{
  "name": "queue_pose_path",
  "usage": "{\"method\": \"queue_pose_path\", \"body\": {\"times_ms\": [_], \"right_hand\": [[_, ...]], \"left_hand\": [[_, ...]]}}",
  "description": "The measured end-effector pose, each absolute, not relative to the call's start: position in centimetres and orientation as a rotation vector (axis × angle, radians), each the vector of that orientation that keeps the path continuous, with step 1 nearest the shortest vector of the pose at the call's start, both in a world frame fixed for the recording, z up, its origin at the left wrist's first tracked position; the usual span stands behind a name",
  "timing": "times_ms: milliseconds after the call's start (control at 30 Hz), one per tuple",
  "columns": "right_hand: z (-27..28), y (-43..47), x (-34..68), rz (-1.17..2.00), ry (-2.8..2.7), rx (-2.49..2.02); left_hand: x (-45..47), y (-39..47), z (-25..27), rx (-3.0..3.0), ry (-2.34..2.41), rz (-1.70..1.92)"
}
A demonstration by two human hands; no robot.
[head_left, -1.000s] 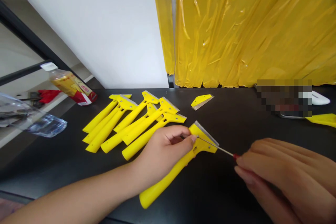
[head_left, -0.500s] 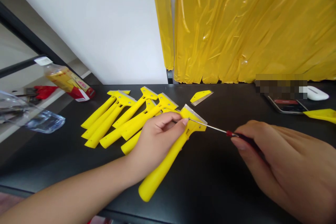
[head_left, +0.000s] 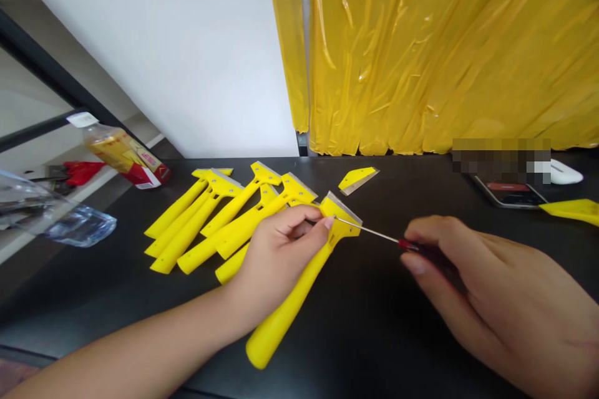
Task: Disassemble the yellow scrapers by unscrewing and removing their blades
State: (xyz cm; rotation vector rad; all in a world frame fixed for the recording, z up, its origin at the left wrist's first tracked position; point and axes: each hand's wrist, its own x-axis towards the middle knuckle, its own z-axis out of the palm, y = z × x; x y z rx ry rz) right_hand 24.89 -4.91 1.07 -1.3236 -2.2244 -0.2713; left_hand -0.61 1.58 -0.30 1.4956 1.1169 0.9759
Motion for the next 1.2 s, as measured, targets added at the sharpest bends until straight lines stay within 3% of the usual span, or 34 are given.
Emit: {"method": "queue_pose_path", "body": {"times_ms": [733,1200], "right_hand": [[0.62,-5.0,25.29,-0.234,-2.175,-1.347],[0.64,-5.22,24.81,-0.464,-2.196,-1.302]], "left_hand": [[-0.6,1.36,-0.03,1.534,1.125,0.965],[-0.73,1.11,0.16,1.707,1.114,1.02]]}}
